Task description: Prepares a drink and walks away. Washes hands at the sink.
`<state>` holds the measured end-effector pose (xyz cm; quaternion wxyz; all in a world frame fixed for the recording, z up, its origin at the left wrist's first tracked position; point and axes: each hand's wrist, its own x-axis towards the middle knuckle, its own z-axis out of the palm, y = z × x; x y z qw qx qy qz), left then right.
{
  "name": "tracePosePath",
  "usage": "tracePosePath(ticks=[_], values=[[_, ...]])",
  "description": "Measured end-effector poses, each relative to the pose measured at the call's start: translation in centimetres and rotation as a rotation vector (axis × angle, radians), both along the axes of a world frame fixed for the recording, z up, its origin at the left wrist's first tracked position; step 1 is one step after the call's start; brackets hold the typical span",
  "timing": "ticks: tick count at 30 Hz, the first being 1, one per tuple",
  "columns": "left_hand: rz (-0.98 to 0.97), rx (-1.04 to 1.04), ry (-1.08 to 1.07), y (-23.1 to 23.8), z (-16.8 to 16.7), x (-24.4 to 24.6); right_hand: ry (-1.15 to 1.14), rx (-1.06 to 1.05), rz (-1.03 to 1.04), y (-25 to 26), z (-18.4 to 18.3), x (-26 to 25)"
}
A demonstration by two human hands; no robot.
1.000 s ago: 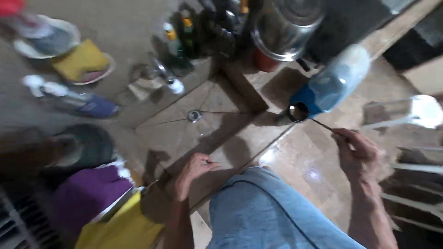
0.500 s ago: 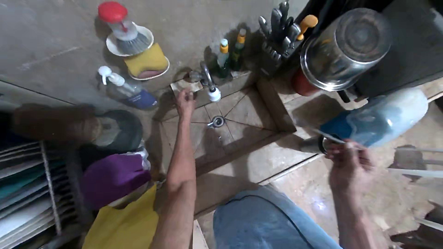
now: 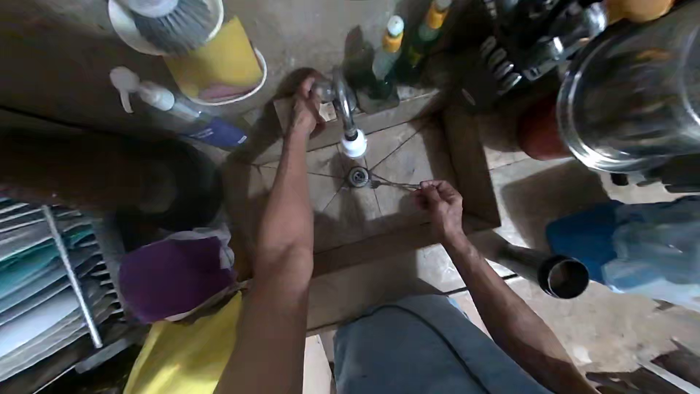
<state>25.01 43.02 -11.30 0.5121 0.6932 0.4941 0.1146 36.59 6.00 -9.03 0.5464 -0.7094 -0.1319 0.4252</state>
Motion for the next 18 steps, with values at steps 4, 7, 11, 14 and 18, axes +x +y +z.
tracePosePath(ticks=[4, 7, 11, 14, 18], values=[[0.045, 0.232, 0.252, -0.3, 1.0, 0.7, -0.032, -0.026, 0.18, 4.0, -1.6, -0.3], [0.386, 0.324, 0.093, -4.8, -0.4, -1.7, -0.095, -0.003, 0.226, 8.3, -2.7, -0.8], [1.032, -0.157, -0.333, -16.7, -3.8, -4.1, -0.132, -0.006, 0.324, 11.7, -4.2, -1.9], [0.994, -0.718, -0.57, -21.6, -4.6, -3.9, -0.172, -0.006, 0.387, 13.2, -4.8, -2.5], [0.898, -0.918, -0.83, -20.6, -4.5, -1.0, -0.276, 0.014, 0.418, 12.8, -5.2, -2.5]])
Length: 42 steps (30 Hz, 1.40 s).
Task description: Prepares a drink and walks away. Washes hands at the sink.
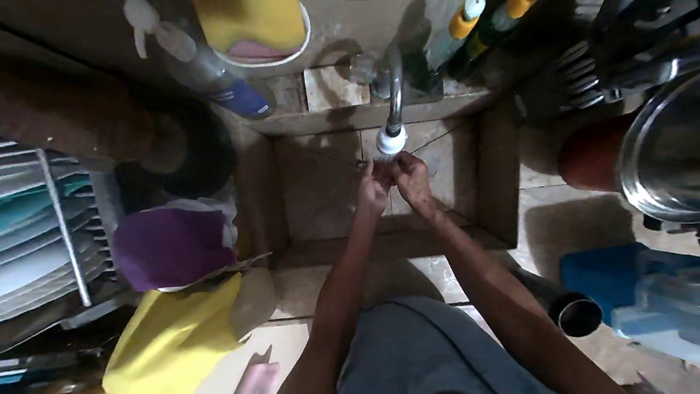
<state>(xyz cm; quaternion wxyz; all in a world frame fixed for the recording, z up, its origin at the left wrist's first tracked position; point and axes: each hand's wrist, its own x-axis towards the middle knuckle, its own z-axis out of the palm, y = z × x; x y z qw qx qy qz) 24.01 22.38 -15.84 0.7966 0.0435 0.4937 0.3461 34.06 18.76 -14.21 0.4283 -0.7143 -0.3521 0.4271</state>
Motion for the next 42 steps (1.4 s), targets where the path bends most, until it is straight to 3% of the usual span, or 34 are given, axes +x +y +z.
tracePosePath(ticks=[5, 11, 16, 20, 24, 27, 30, 34, 38, 42], values=[[-0.059, -0.008, 0.023, 0.6, 1.1, 1.5, 0.005, -0.013, -0.047, -5.9, 2.8, -0.2], [-0.091, -0.008, -0.006, -0.7, -0.2, 1.3, 0.045, -0.005, -0.226, -11.7, 1.8, -0.6], [-0.244, 0.196, 0.172, -1.0, -1.3, 1.0, 0.158, -0.067, -0.195, -14.5, 2.3, -0.8], [-0.333, 0.438, 0.263, -0.6, -1.6, 0.9, 0.288, -0.226, -0.042, -13.8, 3.0, -1.3], [-0.432, 0.535, 0.308, 0.5, -0.2, 1.0, 0.347, -0.267, 0.038, -11.7, 1.2, -1.4], [-0.421, 0.495, 0.217, 0.8, -0.2, 0.4, 0.252, -0.261, 0.031, -10.6, 1.1, -1.3], [-0.267, 0.257, 0.161, 0.7, -0.3, -0.7, -0.076, -0.182, -0.004, -10.3, 1.0, -1.4], [-0.202, 0.18, 0.097, 0.4, -1.0, -1.8, -0.301, -0.112, -0.008, -10.5, 0.2, -1.2], [-0.254, 0.204, 0.005, 0.2, 0.0, -1.2, -0.292, -0.1, -0.049, -10.9, -0.5, -1.2], [-0.294, 0.253, 0.067, 1.0, -0.1, -0.3, -0.123, -0.146, 0.015, -10.3, -0.1, -0.6]])
